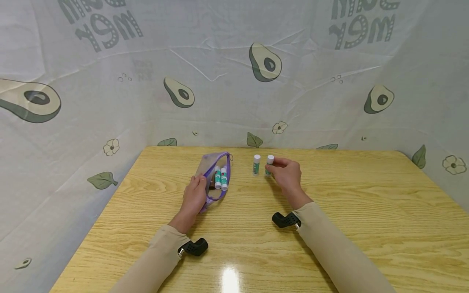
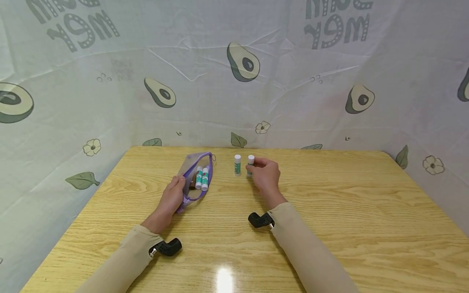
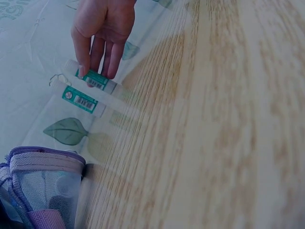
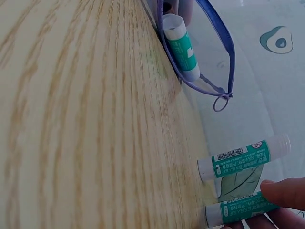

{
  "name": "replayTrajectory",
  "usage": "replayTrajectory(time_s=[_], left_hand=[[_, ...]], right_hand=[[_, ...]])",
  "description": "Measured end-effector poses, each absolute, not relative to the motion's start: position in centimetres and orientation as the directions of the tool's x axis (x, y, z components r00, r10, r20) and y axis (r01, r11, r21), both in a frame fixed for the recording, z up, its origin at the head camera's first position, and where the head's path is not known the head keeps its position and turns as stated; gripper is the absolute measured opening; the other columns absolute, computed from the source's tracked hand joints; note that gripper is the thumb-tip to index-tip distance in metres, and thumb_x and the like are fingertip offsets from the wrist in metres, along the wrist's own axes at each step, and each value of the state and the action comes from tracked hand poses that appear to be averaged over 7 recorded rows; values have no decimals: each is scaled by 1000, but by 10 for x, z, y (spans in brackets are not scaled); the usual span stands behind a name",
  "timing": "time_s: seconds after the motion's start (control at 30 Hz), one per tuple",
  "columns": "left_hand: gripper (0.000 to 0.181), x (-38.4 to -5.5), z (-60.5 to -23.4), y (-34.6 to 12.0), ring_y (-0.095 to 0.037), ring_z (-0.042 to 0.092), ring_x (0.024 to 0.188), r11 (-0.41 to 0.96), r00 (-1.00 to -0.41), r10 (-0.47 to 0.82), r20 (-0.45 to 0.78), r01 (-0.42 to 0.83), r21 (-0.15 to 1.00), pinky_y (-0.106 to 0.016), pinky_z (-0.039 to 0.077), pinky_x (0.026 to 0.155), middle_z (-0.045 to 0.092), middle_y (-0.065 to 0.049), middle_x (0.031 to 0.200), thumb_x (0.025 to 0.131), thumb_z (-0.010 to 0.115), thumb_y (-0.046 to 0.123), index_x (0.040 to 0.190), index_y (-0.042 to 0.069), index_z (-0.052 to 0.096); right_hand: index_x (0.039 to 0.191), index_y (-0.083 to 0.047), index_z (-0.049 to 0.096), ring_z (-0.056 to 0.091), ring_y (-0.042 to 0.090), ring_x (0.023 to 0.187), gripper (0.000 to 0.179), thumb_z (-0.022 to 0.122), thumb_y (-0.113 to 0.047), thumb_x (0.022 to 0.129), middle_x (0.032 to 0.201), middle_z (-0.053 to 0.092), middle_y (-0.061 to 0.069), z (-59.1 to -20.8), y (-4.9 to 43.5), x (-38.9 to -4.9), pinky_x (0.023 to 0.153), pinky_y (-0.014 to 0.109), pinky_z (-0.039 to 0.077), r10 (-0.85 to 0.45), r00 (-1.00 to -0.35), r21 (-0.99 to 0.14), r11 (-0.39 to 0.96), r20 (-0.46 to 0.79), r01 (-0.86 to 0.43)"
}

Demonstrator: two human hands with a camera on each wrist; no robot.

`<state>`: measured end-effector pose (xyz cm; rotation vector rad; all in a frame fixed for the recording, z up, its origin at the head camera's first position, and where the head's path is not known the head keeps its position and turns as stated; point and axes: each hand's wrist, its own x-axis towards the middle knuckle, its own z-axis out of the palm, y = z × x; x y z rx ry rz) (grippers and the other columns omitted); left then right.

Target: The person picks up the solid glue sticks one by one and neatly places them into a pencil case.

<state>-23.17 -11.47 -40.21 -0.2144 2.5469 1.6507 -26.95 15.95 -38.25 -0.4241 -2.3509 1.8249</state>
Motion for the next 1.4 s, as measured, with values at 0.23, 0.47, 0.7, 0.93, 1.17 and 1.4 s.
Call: replayTrajectory(time_s=[0.23,0.47,0.7,0.93,1.17,1.4], left_hand=[[60,-230,-400,-114,-46,4,166,395,-983,-73,-168,-183,900,-63,6,134,16,-21,178,115,29,36,166,6,35],[59,-230,-401,-114,-45,4,166,388,-982,-71,-175,-189,902,-62,6,135,14,-20,178,115,29,36,167,6,33],[59,-230,-402,-114,-44,5,167,384,-983,-73,-167,-182,905,-62,6,135,18,-18,178,116,29,36,167,6,33],[59,-230,-401,-113,-42,7,167,387,-984,-79,-158,-177,905,-60,8,135,21,-18,177,115,30,35,166,5,34],[59,-230,-400,-113,-41,6,167,383,-984,-73,-162,-178,906,-60,7,135,21,-18,177,116,30,35,167,5,33],[60,-229,-399,-113,-45,5,166,389,-984,-72,-162,-177,904,-63,6,135,19,-19,178,116,29,37,167,5,33]], right_hand=[[137,1,69,68,34,128,41,75,-12,99,139,70,23,-384,159,-269,103,40,59,298,-952,-969,211,-64,131],[137,0,70,69,31,124,40,74,-15,99,137,71,21,-384,158,-270,84,21,55,311,-948,-966,217,-66,138],[137,-1,70,69,29,122,41,74,-15,99,137,71,20,-379,157,-271,77,15,53,329,-942,-971,195,-69,139],[138,0,70,70,26,120,41,73,-15,100,138,70,20,-374,157,-273,79,12,55,335,-941,-980,163,-58,119],[139,2,68,68,28,125,41,71,-12,101,141,67,21,-366,155,-272,110,38,57,326,-943,-993,77,-63,93],[140,1,68,67,19,119,41,71,-9,101,141,65,18,-358,151,-271,113,39,56,336,-940,-999,-7,-52,53]])
